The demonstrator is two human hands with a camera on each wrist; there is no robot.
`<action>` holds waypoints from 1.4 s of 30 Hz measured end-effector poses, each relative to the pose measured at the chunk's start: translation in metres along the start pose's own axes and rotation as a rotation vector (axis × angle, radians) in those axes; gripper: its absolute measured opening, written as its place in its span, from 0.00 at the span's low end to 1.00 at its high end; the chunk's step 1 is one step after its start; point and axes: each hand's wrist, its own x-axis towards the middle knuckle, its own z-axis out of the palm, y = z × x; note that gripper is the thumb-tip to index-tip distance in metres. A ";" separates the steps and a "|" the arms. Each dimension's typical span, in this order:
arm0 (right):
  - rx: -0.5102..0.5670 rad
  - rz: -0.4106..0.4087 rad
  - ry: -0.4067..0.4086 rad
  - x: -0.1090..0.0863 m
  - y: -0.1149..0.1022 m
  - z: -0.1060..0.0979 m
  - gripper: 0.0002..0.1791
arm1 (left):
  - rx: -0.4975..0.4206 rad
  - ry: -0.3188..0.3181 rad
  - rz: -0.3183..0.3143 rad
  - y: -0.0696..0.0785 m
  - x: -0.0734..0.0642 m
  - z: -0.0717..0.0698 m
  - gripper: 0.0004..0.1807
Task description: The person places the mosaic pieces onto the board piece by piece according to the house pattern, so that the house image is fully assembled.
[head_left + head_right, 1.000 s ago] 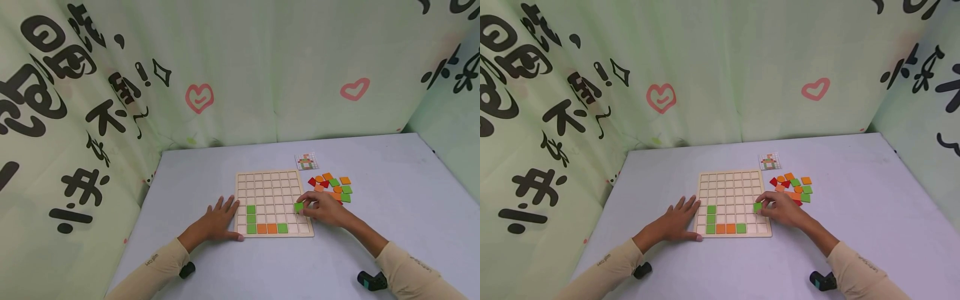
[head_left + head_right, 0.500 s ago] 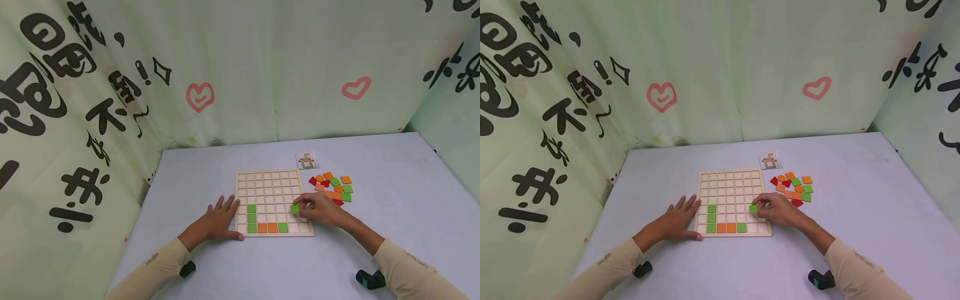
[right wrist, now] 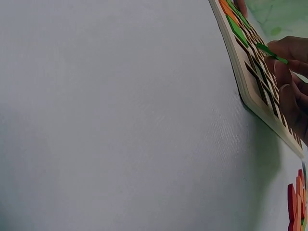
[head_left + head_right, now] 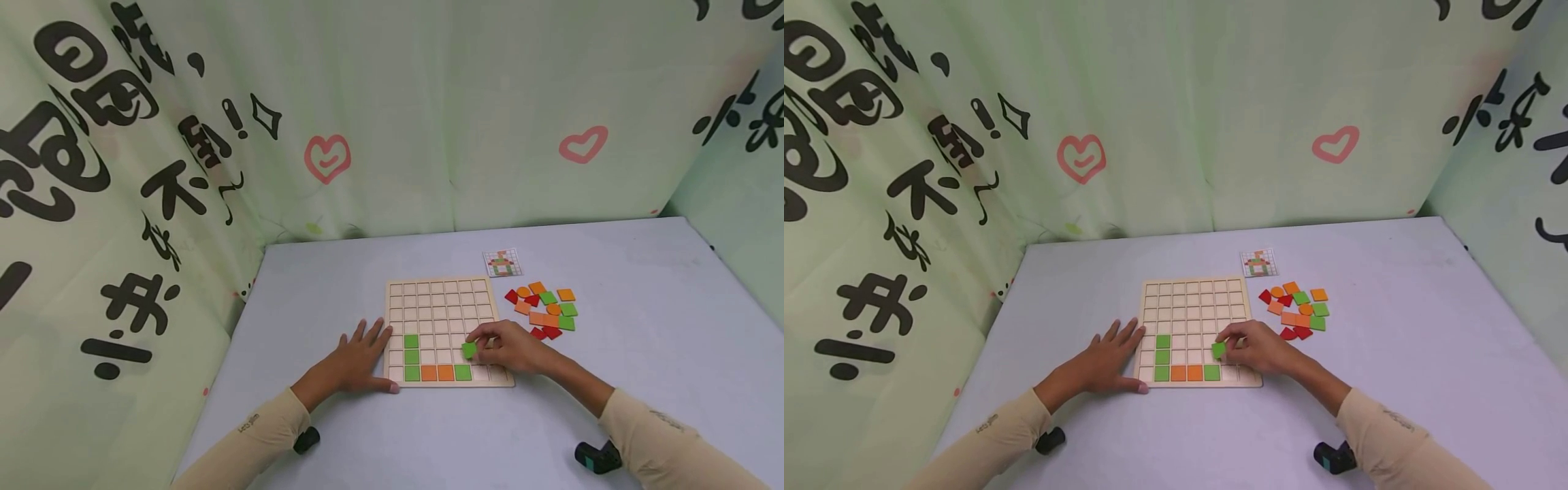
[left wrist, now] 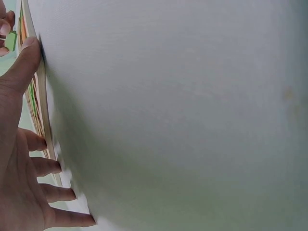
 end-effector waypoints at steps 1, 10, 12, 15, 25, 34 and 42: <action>-0.006 0.000 0.000 0.001 0.000 0.001 0.15 | -0.002 0.000 -0.001 0.000 0.000 0.000 0.63; -0.067 -0.025 0.003 0.006 -0.002 0.011 0.14 | -0.007 0.003 -0.001 0.001 0.000 0.000 0.63; -0.092 -0.032 0.008 0.006 -0.003 0.012 0.13 | -0.001 0.004 0.000 0.001 0.000 0.000 0.63; -0.127 -0.043 0.020 0.006 -0.005 0.012 0.13 | 0.009 0.007 0.001 0.001 0.001 0.000 0.63; -0.212 -0.056 0.045 0.006 -0.009 0.015 0.14 | 0.003 0.005 -0.003 0.001 0.001 0.001 0.63; -0.251 -0.051 0.050 0.007 -0.011 0.017 0.13 | -0.005 0.009 0.003 -0.002 0.000 0.002 0.63; -0.260 -0.017 0.065 0.008 -0.015 0.019 0.13 | 0.005 0.007 0.002 -0.003 0.002 0.004 0.63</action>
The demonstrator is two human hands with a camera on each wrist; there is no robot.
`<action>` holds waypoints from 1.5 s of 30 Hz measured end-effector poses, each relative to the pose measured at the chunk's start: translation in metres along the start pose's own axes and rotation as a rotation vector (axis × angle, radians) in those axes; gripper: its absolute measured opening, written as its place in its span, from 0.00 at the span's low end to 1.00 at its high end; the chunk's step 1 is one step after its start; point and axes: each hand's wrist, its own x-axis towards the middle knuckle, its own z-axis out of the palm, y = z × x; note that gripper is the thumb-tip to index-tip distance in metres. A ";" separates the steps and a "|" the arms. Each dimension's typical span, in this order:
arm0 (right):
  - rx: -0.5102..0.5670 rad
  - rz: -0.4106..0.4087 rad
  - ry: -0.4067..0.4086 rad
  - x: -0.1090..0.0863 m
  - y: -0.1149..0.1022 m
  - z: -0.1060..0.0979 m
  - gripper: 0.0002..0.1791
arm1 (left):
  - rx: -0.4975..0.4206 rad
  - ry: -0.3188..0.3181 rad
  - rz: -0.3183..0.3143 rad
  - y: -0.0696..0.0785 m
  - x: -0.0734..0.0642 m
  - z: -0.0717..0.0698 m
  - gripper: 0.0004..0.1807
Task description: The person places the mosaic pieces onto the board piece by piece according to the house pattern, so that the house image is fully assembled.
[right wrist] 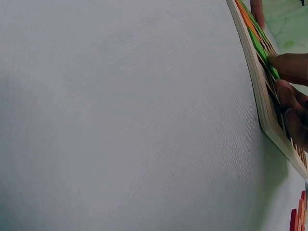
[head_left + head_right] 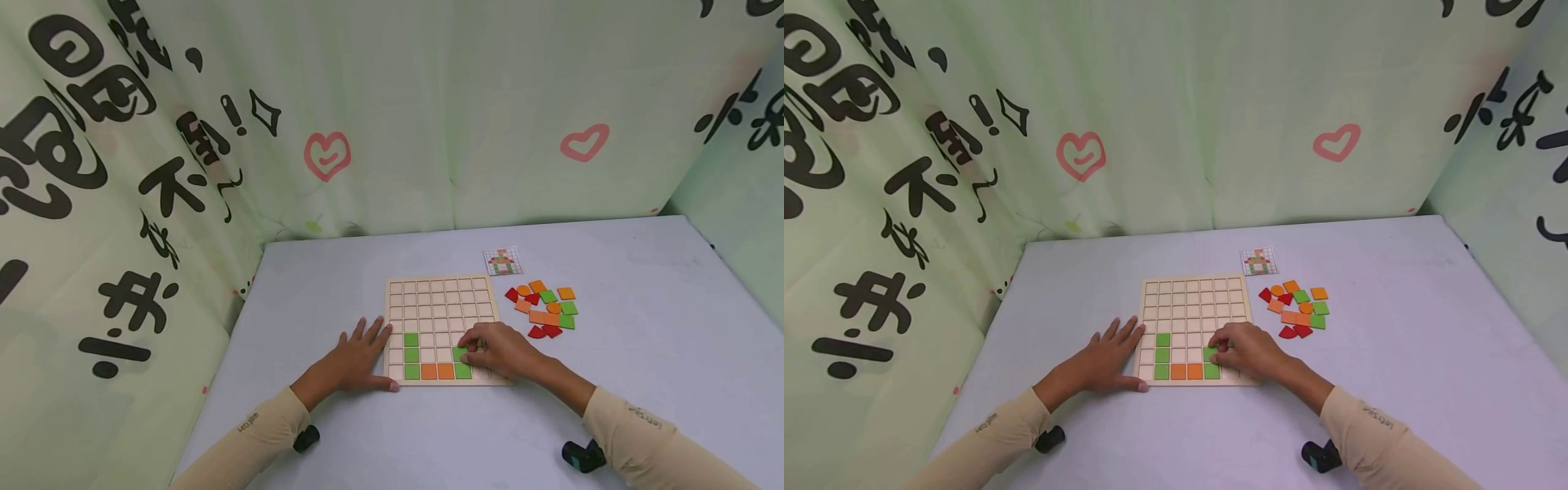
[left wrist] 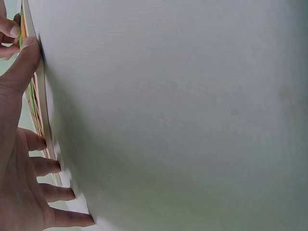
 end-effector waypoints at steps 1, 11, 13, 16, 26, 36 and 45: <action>0.000 0.002 0.001 0.000 0.000 0.000 0.13 | 0.001 0.000 0.000 0.000 0.000 0.000 0.63; -0.018 -0.001 0.009 0.002 -0.001 0.001 0.13 | 0.004 0.001 0.002 0.002 -0.002 -0.003 0.63; -0.024 0.011 0.012 0.002 -0.001 0.001 0.12 | 0.005 0.002 0.002 0.002 -0.002 -0.003 0.63; -0.027 0.034 0.019 0.002 -0.001 0.001 0.12 | 0.005 0.001 0.003 0.002 -0.002 -0.003 0.63; -0.019 0.045 0.010 0.001 -0.003 -0.001 0.12 | 0.005 -0.003 0.007 0.001 -0.002 -0.001 0.63; 0.066 0.031 -0.041 -0.008 0.012 -0.018 0.19 | 0.002 -0.016 -0.007 0.004 -0.001 -0.005 0.63; 0.054 0.041 0.069 -0.025 0.049 -0.049 0.19 | -0.002 -0.022 -0.012 0.005 -0.002 -0.006 0.63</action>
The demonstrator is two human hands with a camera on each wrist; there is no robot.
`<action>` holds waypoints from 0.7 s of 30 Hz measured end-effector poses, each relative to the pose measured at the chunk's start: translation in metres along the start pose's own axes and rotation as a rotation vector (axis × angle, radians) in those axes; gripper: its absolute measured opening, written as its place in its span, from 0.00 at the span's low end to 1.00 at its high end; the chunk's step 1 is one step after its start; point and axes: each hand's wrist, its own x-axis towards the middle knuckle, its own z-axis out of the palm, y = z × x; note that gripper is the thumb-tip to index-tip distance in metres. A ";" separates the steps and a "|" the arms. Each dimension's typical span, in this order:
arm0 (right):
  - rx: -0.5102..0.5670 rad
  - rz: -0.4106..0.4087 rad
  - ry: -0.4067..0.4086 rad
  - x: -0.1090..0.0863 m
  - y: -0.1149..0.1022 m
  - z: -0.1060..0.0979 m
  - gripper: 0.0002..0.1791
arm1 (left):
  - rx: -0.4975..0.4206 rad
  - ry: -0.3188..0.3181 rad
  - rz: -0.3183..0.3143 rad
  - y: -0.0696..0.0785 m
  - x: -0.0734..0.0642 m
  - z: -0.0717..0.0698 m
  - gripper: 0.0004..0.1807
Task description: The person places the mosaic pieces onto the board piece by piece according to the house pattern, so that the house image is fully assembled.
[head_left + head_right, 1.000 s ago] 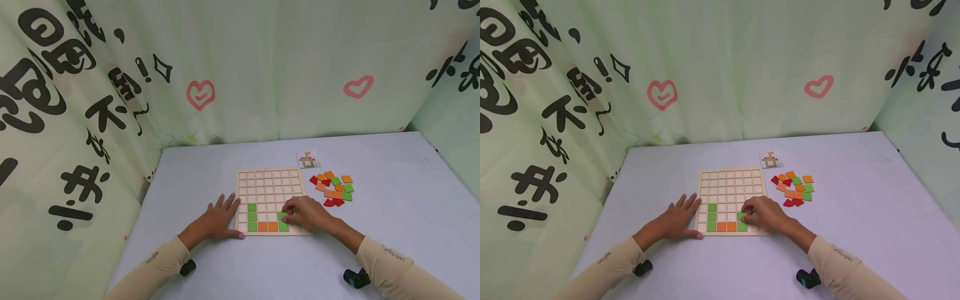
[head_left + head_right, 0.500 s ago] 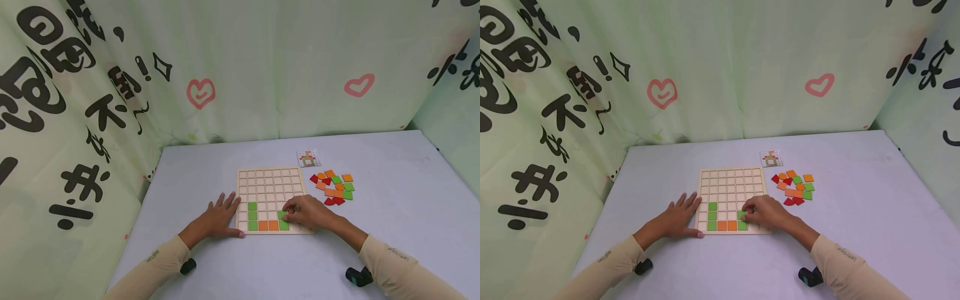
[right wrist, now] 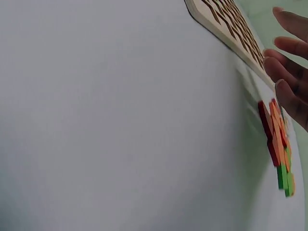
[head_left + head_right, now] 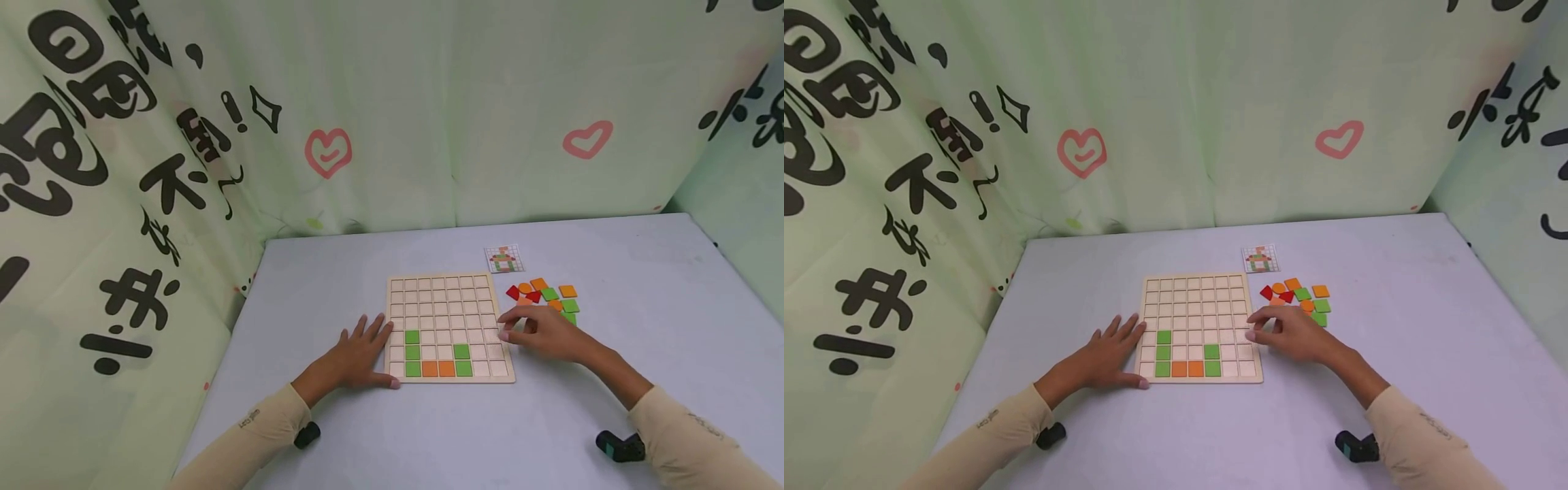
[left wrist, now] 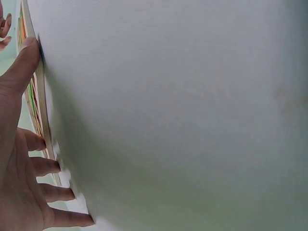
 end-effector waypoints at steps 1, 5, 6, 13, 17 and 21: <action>-0.005 0.009 0.014 -0.002 0.004 -0.005 0.19 | -0.002 -0.001 0.001 0.000 0.000 0.000 0.63; -0.034 0.049 0.068 -0.012 0.022 -0.021 0.20 | -0.005 0.001 0.004 0.000 0.000 0.000 0.63; -0.041 0.063 0.078 -0.015 0.027 -0.024 0.21 | -0.002 0.001 0.005 -0.001 0.000 0.000 0.63; -0.106 0.150 0.137 -0.032 0.053 -0.041 0.24 | -0.004 0.003 0.004 -0.001 0.000 0.002 0.63; -0.134 0.163 0.188 -0.036 0.062 -0.046 0.20 | -0.010 0.004 0.006 -0.001 0.000 0.001 0.63; -0.159 0.192 0.225 -0.036 0.066 -0.046 0.19 | -0.001 0.003 0.003 -0.001 0.000 0.001 0.63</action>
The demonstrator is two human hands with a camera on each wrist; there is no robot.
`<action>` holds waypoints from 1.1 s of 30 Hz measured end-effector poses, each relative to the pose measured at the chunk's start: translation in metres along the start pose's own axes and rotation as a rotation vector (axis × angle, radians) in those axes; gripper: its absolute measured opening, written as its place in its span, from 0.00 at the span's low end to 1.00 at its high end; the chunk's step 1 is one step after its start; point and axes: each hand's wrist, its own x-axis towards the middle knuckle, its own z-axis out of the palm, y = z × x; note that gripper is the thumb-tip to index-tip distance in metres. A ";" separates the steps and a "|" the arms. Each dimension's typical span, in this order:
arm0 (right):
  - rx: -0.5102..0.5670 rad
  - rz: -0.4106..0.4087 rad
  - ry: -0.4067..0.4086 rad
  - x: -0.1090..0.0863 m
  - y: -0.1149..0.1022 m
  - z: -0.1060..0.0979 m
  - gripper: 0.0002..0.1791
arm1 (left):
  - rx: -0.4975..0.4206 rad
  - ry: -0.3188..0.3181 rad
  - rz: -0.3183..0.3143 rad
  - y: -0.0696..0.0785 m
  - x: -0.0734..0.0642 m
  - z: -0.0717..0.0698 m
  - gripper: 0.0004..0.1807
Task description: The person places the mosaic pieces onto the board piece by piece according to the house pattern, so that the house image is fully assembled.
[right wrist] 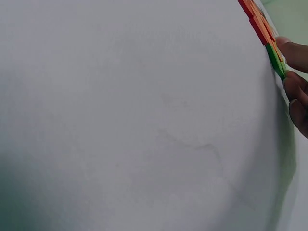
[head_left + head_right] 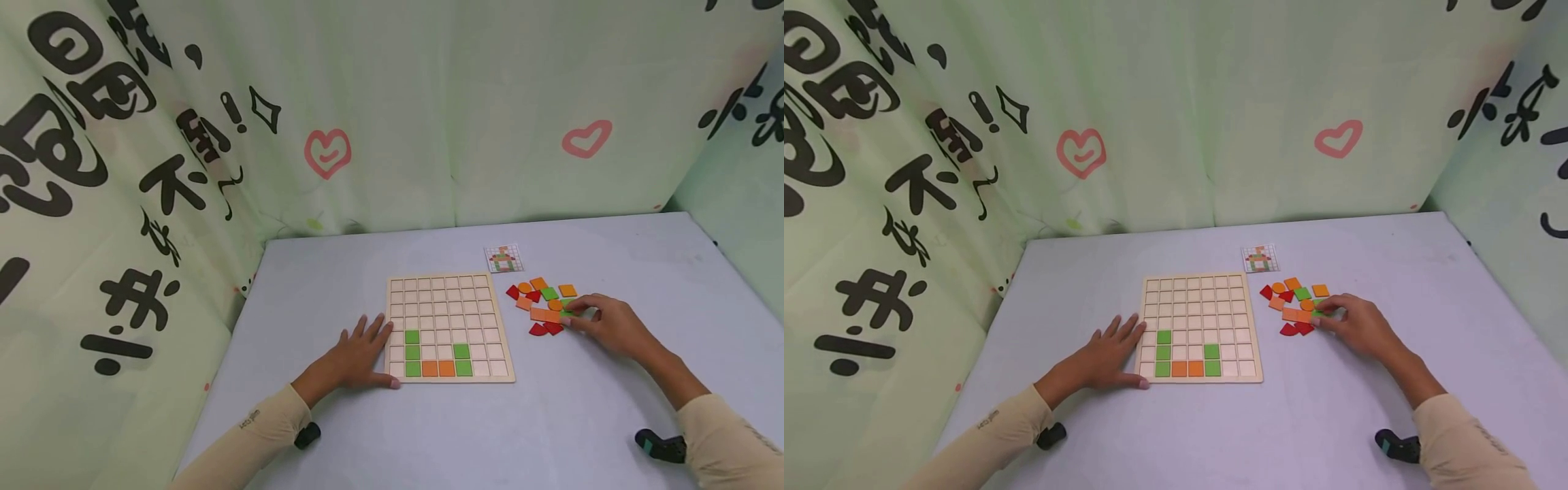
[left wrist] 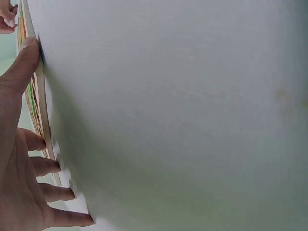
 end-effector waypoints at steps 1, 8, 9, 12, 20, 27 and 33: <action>-0.005 0.007 0.006 0.001 0.001 0.001 0.20 | 0.003 0.001 0.000 0.000 0.000 0.000 0.63; -0.030 0.036 0.030 0.005 0.005 0.007 0.20 | 0.009 0.007 0.001 -0.002 0.002 0.004 0.63; -0.032 0.037 0.029 0.005 0.005 0.008 0.20 | 0.010 0.007 0.001 -0.002 0.002 0.004 0.63; -0.032 0.041 0.020 0.005 0.004 0.008 0.20 | 0.010 0.008 0.001 -0.002 0.001 0.004 0.63; -0.023 0.055 -0.033 0.006 0.002 0.004 0.21 | 0.022 0.005 -0.003 -0.001 0.001 0.003 0.63; -0.010 0.053 -0.109 0.006 0.002 0.000 0.20 | 0.024 0.009 -0.004 -0.002 0.002 0.004 0.63; 0.040 0.062 -0.136 0.005 0.004 -0.003 0.18 | 0.032 0.002 -0.010 -0.002 0.003 0.004 0.63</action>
